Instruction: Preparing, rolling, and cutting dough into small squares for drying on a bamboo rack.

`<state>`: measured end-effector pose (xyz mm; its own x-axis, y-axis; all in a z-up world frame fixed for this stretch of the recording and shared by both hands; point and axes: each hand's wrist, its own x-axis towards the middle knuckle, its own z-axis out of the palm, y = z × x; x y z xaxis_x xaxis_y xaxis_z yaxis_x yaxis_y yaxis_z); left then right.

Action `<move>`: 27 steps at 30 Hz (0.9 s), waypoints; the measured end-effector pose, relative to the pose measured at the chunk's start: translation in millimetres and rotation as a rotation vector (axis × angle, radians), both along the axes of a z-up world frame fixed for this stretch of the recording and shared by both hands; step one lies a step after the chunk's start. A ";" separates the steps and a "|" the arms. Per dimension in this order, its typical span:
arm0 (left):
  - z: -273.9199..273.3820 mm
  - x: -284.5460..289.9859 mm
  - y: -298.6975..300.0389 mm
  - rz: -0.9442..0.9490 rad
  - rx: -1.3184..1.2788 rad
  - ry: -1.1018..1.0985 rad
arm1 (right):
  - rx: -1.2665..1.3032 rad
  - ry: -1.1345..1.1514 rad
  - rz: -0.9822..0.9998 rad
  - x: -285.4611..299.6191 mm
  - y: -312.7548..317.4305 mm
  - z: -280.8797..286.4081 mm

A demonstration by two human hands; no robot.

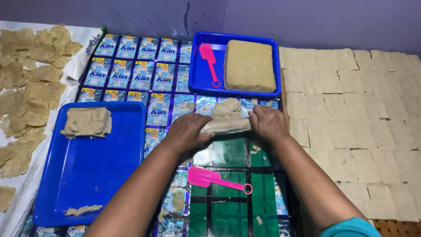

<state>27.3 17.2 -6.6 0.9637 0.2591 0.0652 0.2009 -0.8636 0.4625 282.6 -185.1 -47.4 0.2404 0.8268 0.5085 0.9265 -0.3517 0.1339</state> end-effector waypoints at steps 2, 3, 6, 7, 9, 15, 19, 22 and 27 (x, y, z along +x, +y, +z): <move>-4.0 17.6 9.5 0.034 0.025 0.017 | -0.015 0.037 -0.030 4.7 14.8 -14.0; -6.1 26.0 14.0 0.069 0.058 0.033 | -0.024 0.072 -0.057 6.7 22.2 -21.8; -41.6 45.9 26.5 0.236 0.088 -0.016 | -0.056 0.102 -0.102 10.7 31.7 -25.0; -45.6 47.5 27.9 0.235 0.083 -0.012 | -0.061 0.105 -0.104 14.0 33.7 -28.0; -53.8 49.4 29.1 0.330 0.016 0.034 | -0.128 0.127 -0.124 19.1 36.1 -34.5; -52.2 60.5 41.3 0.333 0.015 0.227 | -0.415 0.406 -0.212 26.6 47.7 -21.8; -59.7 63.2 42.1 0.351 0.021 0.297 | -0.510 0.512 -0.211 27.0 51.2 -15.8; -59.2 61.4 40.1 0.353 -0.007 0.326 | -0.529 0.513 -0.218 29.1 53.4 -11.7; -47.5 57.1 33.4 0.382 -0.041 0.348 | -0.574 0.516 -0.233 26.1 59.0 -4.5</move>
<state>84.4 50.6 -54.0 0.7629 0.5920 -0.2597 0.6459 -0.6813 0.3444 308.7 -126.2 -51.9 0.5274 0.8251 -0.2027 0.8322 -0.5497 -0.0720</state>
